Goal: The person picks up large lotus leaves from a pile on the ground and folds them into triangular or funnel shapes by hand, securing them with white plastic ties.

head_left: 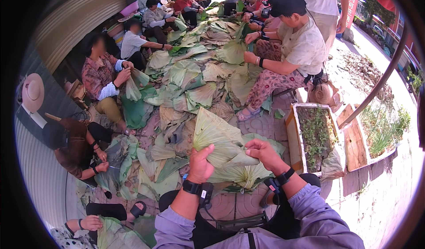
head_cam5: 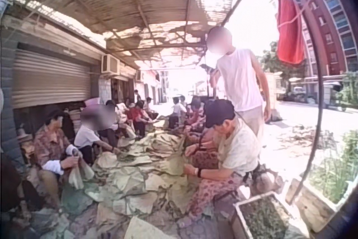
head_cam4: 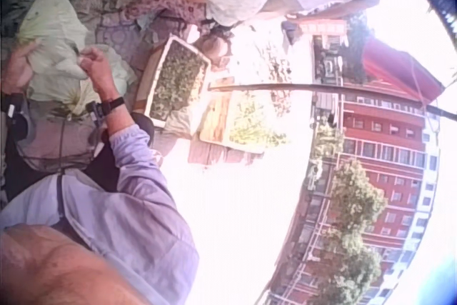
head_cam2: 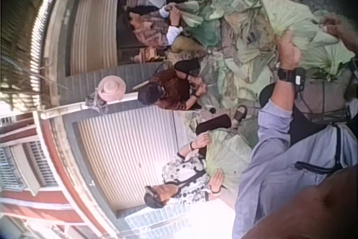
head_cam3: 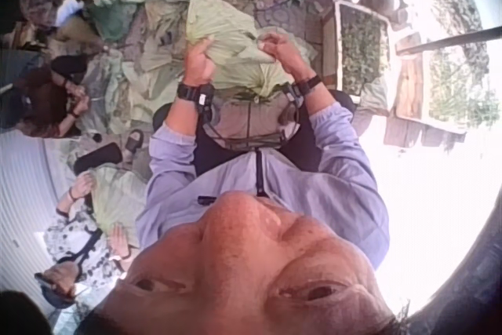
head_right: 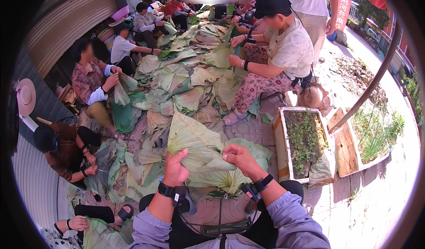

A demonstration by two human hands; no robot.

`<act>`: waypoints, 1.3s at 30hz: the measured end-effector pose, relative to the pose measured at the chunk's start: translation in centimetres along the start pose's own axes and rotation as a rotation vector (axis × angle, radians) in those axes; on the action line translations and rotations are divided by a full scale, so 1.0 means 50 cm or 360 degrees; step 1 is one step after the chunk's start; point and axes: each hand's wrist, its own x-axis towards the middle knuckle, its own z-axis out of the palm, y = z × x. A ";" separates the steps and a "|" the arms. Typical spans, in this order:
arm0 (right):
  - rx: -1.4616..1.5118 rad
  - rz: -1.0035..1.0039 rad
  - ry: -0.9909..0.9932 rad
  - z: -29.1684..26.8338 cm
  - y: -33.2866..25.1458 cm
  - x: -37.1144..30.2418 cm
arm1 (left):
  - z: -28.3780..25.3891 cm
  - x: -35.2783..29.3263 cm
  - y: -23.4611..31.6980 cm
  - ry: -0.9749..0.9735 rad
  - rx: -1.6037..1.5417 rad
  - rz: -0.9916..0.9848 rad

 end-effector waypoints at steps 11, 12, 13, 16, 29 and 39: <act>-0.0081 -0.0013 0.0304 -0.020 -0.042 0.006 | -0.001 -0.013 -0.017 -0.0117 0.0159 -0.0119; -0.0073 -0.0009 0.0315 -0.024 -0.053 0.005 | -0.001 -0.014 -0.019 -0.0135 0.0185 -0.0153; -0.0032 -0.0100 0.0323 -0.028 -0.061 0.006 | -0.003 -0.016 -0.021 -0.0152 0.0210 -0.0187; 0.0058 -0.0141 0.0294 -0.045 -0.078 0.005 | -0.020 -0.024 -0.030 -0.0184 0.0424 -0.0178; 0.0748 -0.0237 0.0008 -0.085 -0.083 -0.004 | -0.024 -0.016 -0.038 -0.0422 0.0678 -0.0367; 0.1159 -0.0322 0.0183 -0.079 -0.091 0.003 | -0.062 -0.019 -0.165 -0.0040 0.0517 -0.0939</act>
